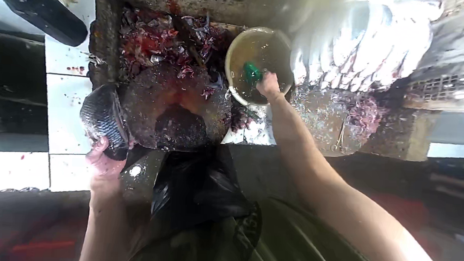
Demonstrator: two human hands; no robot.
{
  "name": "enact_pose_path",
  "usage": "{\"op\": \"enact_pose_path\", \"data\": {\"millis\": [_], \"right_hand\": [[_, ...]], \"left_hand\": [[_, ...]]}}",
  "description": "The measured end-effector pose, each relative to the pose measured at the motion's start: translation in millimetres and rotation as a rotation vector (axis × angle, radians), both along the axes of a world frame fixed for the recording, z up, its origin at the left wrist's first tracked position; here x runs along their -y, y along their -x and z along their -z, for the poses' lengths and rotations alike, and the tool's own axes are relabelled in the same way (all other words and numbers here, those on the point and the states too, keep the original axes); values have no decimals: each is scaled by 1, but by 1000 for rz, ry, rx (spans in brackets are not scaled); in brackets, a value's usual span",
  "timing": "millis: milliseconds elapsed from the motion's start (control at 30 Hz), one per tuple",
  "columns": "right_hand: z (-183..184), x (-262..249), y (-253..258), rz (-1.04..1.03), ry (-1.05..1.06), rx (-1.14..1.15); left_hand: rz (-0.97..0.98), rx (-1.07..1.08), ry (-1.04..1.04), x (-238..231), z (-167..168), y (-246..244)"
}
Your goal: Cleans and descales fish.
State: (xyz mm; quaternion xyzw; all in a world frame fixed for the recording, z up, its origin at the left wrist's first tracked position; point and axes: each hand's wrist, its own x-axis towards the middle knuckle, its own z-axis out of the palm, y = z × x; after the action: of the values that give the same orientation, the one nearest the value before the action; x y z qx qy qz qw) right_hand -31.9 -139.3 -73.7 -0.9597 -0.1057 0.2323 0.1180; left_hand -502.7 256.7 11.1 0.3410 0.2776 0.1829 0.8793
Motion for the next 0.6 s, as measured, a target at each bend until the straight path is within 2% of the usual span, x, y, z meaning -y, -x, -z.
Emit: {"op": "enact_pose_path", "data": {"millis": [67, 167, 200, 267, 400, 467, 533, 600], "right_hand": [[7, 9, -1, 335, -325, 9], [11, 1, 30, 687, -741, -115], [4, -10, 43, 750, -858, -143], [-17, -38, 75, 734, -981, -194], [-45, -93, 140, 485, -994, -157], [-53, -112, 159, 383, -923, -116], [-68, -124, 175, 254, -708, -18], [-97, -132, 202, 123, -382, 87]], "left_hand": [[42, 21, 1, -7, 0, 8], [77, 40, 16, -19, -1, 20], [86, 36, 3, -24, 0, 23], [106, 25, -13, -31, 0, 30], [156, 35, -3, -46, 0, 35], [179, 46, 13, -53, 3, 39], [198, 49, 36, -59, 7, 45], [199, 61, 65, -65, 11, 51]]}}
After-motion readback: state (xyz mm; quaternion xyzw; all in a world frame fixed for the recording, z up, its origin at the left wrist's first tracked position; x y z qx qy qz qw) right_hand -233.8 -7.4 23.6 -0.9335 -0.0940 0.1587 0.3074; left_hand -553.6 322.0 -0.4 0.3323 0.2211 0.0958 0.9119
